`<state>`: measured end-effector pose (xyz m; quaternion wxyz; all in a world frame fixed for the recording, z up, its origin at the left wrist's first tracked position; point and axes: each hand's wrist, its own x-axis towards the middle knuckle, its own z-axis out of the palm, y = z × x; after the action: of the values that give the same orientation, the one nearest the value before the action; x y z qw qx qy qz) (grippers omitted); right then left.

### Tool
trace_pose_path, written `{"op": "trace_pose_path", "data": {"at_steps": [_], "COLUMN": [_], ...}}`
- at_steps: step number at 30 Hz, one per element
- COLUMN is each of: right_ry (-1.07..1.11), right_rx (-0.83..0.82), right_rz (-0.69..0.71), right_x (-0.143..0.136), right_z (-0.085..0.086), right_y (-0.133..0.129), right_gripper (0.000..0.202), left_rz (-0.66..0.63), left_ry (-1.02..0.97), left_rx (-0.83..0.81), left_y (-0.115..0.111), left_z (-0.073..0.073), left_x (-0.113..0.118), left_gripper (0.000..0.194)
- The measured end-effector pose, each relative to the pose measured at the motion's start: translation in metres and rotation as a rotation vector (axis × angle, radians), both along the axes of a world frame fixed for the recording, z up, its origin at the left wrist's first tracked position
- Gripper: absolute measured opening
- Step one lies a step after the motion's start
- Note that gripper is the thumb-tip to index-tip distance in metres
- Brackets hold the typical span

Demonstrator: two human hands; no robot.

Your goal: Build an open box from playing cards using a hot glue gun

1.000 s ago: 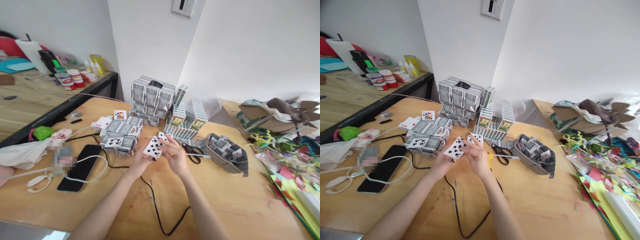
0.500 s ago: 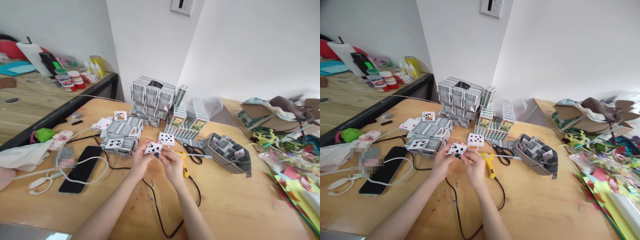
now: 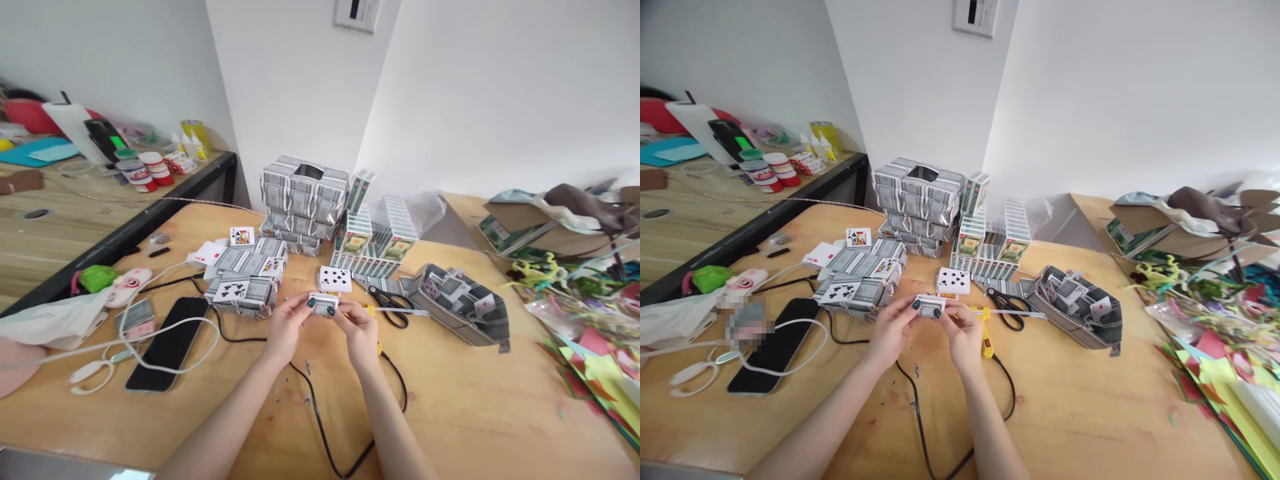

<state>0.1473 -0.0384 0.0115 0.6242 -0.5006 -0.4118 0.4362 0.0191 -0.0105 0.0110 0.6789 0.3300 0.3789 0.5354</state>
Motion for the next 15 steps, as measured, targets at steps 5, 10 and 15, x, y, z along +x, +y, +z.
{"op": "trace_pose_path", "data": {"at_steps": [5,10,15], "right_ry": [0.005,0.007,0.032], "right_rx": [-0.052,-0.060,-0.054], "right_rz": [-0.014,-0.042,-0.073], "right_x": [-0.0002,-0.0009,-0.0038], "right_z": [0.0015,0.0015,0.0019], "right_y": [-0.0015,-0.0013,-0.0020], "right_gripper": [0.011,0.011,0.012], "left_rz": [0.042,0.078,0.069], "left_ry": [0.073,0.180,0.249], "left_rx": [-0.015,-0.015,0.041], "left_y": [-0.0023,-0.0037,-0.0029], "left_z": [0.0009,0.0021,-0.0023], "left_x": [0.0036,0.0052,0.0040], "left_gripper": [0.032,0.032,0.034]}}
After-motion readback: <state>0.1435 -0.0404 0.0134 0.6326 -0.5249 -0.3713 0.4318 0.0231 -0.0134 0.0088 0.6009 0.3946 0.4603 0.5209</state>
